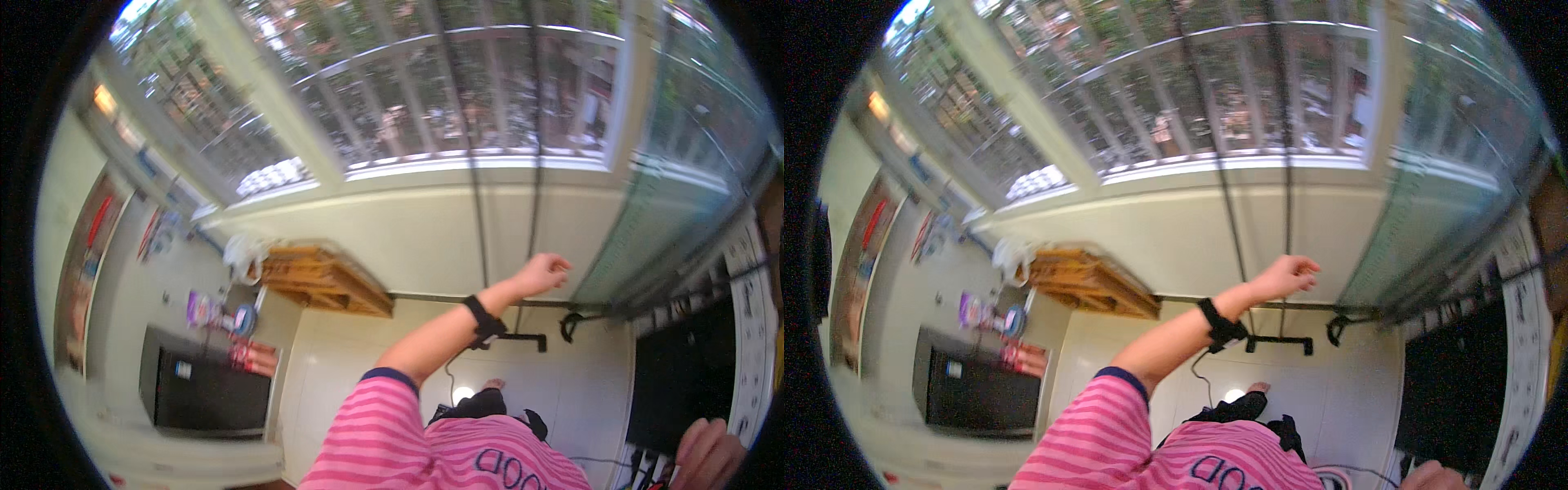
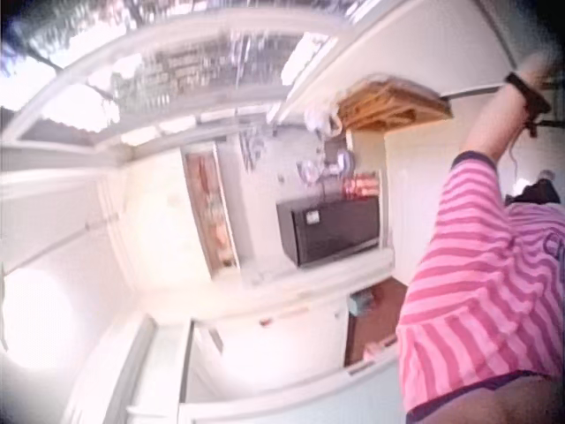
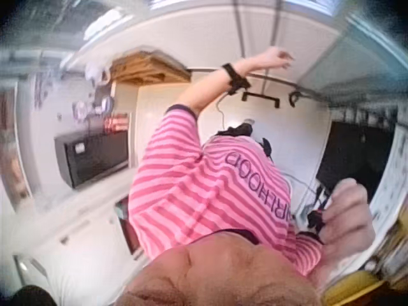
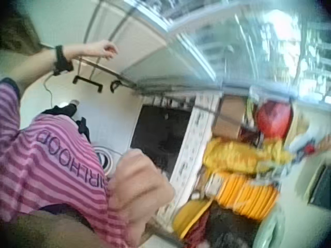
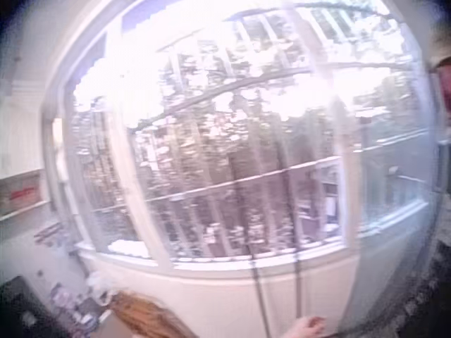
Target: The person wipes a chair with a cloth, then moves to a utility area where they pick up metal poles and a plastic bracket, fitting the poles into the bracket and using a hammer to secure them.
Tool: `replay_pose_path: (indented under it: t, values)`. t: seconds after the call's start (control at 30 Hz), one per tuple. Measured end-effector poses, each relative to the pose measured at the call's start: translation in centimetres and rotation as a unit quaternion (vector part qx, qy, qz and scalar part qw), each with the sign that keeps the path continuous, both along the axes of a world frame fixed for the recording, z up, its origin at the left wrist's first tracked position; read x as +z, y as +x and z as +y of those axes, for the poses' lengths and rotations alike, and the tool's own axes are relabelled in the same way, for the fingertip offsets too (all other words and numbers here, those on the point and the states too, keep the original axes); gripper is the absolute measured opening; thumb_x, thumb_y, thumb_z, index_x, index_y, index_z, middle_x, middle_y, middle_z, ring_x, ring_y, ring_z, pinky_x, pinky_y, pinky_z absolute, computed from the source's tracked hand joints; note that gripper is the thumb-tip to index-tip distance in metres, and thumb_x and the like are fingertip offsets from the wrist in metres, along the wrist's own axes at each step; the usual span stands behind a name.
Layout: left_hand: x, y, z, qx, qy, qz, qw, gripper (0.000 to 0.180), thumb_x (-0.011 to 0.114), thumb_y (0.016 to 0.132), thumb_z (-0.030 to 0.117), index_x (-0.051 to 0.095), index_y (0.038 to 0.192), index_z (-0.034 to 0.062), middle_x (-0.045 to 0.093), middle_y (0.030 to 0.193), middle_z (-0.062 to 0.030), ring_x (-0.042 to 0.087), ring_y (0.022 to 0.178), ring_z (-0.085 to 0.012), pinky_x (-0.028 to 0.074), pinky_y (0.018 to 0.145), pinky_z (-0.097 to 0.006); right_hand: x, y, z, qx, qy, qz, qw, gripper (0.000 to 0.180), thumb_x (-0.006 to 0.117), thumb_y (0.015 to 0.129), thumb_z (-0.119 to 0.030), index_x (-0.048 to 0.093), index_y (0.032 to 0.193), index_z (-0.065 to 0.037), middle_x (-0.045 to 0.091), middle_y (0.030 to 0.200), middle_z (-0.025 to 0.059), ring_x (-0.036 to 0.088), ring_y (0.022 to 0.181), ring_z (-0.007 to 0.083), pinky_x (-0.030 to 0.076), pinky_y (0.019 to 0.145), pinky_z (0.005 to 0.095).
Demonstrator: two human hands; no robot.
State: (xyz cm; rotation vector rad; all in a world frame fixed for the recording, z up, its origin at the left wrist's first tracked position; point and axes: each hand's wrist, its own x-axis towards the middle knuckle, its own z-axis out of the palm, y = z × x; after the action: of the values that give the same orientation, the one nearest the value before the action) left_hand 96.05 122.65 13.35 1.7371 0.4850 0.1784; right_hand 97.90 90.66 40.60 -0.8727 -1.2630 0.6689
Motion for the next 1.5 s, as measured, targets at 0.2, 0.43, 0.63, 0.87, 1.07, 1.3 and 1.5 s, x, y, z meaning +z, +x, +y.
replay_pose_path:
  t: [0.2,0.43,0.63,0.87,1.07,1.3,1.5]
  values:
    - [-0.8,-5.8,2.7,0.085,-0.021,-0.01,0.996,0.027,0.054,0.084,0.01,0.054,0.108,-0.0043,0.062,0.085,-0.0073,0.061,0.075,-0.0132,0.049,0.069,-0.025,-1.5,-1.9,6.3,0.264,-0.026,0.115,0.957,0.054,0.081,0.058,-0.044,0.06,0.093,-0.008,0.06,0.085,0.0042,0.05,0.077,0.0175,0.038,0.068,0.0286]
    - [0.0,-10.1,2.8,0.157,-0.028,0.035,0.986,0.028,0.055,0.083,0.01,0.054,0.108,-0.0031,0.061,0.083,-0.0049,0.061,0.075,-0.0113,0.048,0.067,-0.024,-1.6,-1.5,8.8,0.442,0.046,0.296,0.845,0.011,0.066,0.079,-0.014,0.065,0.071,-0.006,0.064,0.072,0.0082,0.053,0.063,0.0199,0.042,0.057,0.0261]
    - [0.5,-9.8,1.0,0.157,-0.033,0.052,0.986,0.029,0.055,0.083,0.012,0.054,0.108,-0.0036,0.061,0.083,-0.0051,0.061,0.075,-0.0122,0.048,0.066,-0.025,-0.6,0.2,8.6,0.523,0.018,0.219,0.823,0.011,0.069,0.077,-0.014,0.066,0.072,-0.004,0.063,0.072,0.0086,0.054,0.063,0.0191,0.041,0.054,0.0271]
    - [-0.7,-4.9,0.3,0.096,-0.01,0.019,0.995,0.027,0.056,0.081,0.008,0.056,0.105,-0.0043,0.063,0.082,-0.0081,0.06,0.068,-0.0132,0.05,0.063,-0.027,-1.1,2.6,4.8,0.414,0.053,0.199,0.887,0.013,0.066,0.08,-0.016,0.068,0.076,-0.003,0.065,0.076,0.0088,0.055,0.07,0.0198,0.042,0.062,0.0276]
    - [0.2,2.9,-0.3,-0.037,0.022,0.023,0.999,0.031,0.053,0.089,0.015,0.052,0.116,0.0003,0.063,0.096,-0.0089,0.061,0.084,-0.0134,0.05,0.072,-0.027,1.1,6.1,1.8,0.419,0.069,0.118,0.897,0.019,0.059,0.085,-0.014,0.069,0.074,-0.002,0.064,0.077,0.0077,0.058,0.077,0.0208,0.041,0.064,0.0288]
    - [-0.4,10.6,-3.4,-0.166,-0.06,0.012,0.984,0.028,0.052,0.089,0.01,0.051,0.115,-0.0002,0.061,0.097,-0.0081,0.058,0.083,-0.013,0.048,0.075,-0.027,-4.1,11.1,-2.5,-0.037,-0.25,-0.169,0.953,0.01,0.072,0.069,-0.007,0.062,0.07,-0.007,0.06,0.076,0.0035,0.058,0.074,0.0208,0.046,0.067,0.0277]
    - [0.0,12.0,-3.1,-0.241,-0.077,-0.008,0.967,0.031,0.051,0.086,0.007,0.05,0.115,-0.0045,0.062,0.095,-0.0099,0.059,0.084,-0.0139,0.048,0.075,-0.026,-13.3,17.8,-4.5,-0.417,-0.281,0.06,0.862,0.008,0.065,0.082,-0.01,0.062,0.079,-0.003,0.06,0.074,-0.0023,0.054,0.069,0.0042,0.045,0.066,0.0193]
